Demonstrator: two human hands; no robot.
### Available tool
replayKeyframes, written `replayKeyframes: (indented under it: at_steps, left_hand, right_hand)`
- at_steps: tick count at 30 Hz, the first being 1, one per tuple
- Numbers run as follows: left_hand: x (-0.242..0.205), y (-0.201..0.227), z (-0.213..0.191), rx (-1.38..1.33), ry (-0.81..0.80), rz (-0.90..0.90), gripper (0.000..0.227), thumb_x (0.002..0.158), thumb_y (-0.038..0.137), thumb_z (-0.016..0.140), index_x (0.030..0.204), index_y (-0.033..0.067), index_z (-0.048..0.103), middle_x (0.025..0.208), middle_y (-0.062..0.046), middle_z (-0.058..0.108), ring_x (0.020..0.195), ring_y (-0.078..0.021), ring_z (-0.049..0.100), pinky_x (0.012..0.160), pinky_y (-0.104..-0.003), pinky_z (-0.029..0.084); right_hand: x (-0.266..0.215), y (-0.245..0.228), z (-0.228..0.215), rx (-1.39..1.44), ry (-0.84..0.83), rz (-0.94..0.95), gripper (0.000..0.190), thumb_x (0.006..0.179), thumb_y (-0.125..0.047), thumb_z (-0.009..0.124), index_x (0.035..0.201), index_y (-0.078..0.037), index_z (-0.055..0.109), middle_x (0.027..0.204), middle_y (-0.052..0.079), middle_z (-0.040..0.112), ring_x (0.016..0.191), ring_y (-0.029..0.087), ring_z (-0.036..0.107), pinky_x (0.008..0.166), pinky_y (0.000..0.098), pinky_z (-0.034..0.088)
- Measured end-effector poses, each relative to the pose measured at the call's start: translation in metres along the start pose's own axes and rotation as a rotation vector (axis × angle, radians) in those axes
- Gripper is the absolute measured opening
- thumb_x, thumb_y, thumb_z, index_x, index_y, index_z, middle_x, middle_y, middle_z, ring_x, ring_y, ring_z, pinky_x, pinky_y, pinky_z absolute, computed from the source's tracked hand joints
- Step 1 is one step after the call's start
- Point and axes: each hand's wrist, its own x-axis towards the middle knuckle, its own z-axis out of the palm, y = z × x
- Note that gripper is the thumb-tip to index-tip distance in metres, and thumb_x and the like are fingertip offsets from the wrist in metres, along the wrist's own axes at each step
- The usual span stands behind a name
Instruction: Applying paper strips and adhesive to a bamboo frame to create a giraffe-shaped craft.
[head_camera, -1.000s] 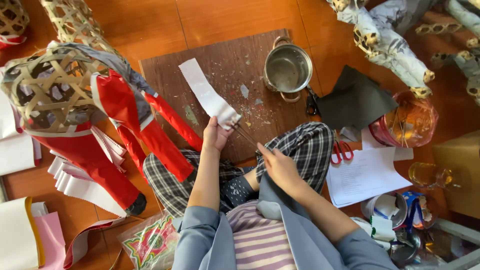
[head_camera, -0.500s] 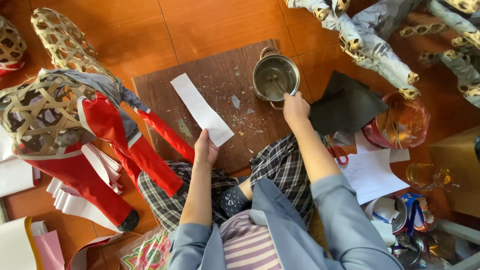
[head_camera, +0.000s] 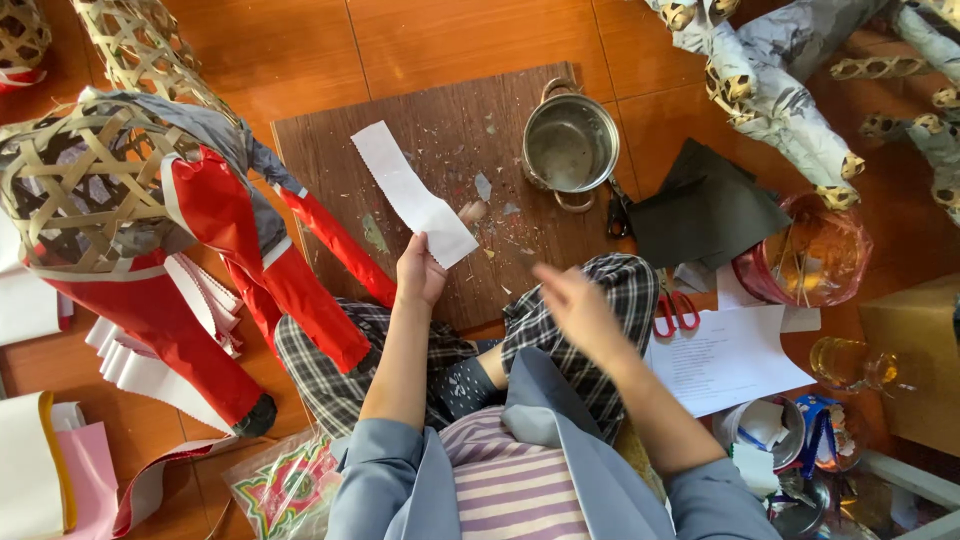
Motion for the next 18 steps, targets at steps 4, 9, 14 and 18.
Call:
replayKeyframes:
  at_steps: [4, 9, 14, 18]
  left_hand:
    - [0.006, 0.000, -0.009, 0.022, -0.010, 0.055, 0.037, 0.112, 0.018, 0.043, 0.142, -0.0025, 0.050, 0.142, -0.016, 0.059, 0.126, -0.0319, 0.060, 0.109, -0.047, 0.047]
    - [-0.002, 0.009, 0.006, 0.123, 0.042, 0.102, 0.038, 0.112, 0.021, 0.042, 0.144, 0.0022, 0.049, 0.143, -0.012, 0.058, 0.122, -0.0310, 0.056, 0.095, -0.045, 0.048]
    - [-0.011, 0.009, 0.024, 0.044, -0.018, 0.083, 0.043, 0.108, 0.022, 0.039, 0.146, 0.0027, 0.046, 0.145, -0.013, 0.058, 0.133, -0.0320, 0.057, 0.111, -0.051, 0.049]
    - [-0.013, 0.009, 0.035, -0.007, -0.077, 0.079, 0.045, 0.109, 0.025, 0.040, 0.148, 0.0025, 0.046, 0.146, -0.013, 0.057, 0.133, -0.0328, 0.056, 0.111, -0.053, 0.048]
  right_hand:
    - [-0.017, -0.013, 0.028, -0.088, 0.024, -0.136, 0.039, 0.096, -0.016, 0.069, 0.134, -0.018, 0.068, 0.090, 0.011, 0.063, 0.070, 0.027, 0.067, 0.063, 0.0392, 0.057]
    - [-0.023, -0.006, 0.038, -0.182, 0.113, -0.306, 0.049, 0.089, -0.007, 0.069, 0.137, -0.016, 0.064, 0.094, 0.014, 0.061, 0.066, 0.031, 0.067, 0.057, 0.0411, 0.056]
    - [0.025, 0.031, 0.003, -0.275, 0.172, -0.107, 0.045, 0.092, -0.006, 0.066, 0.135, -0.018, 0.064, 0.094, 0.016, 0.061, 0.072, 0.035, 0.068, 0.063, 0.0446, 0.058]
    - [0.089, 0.078, -0.020, -0.548, 0.257, 0.124, 0.036, 0.094, -0.019, 0.065, 0.131, -0.019, 0.067, 0.104, 0.023, 0.065, 0.083, 0.047, 0.067, 0.076, 0.0569, 0.056]
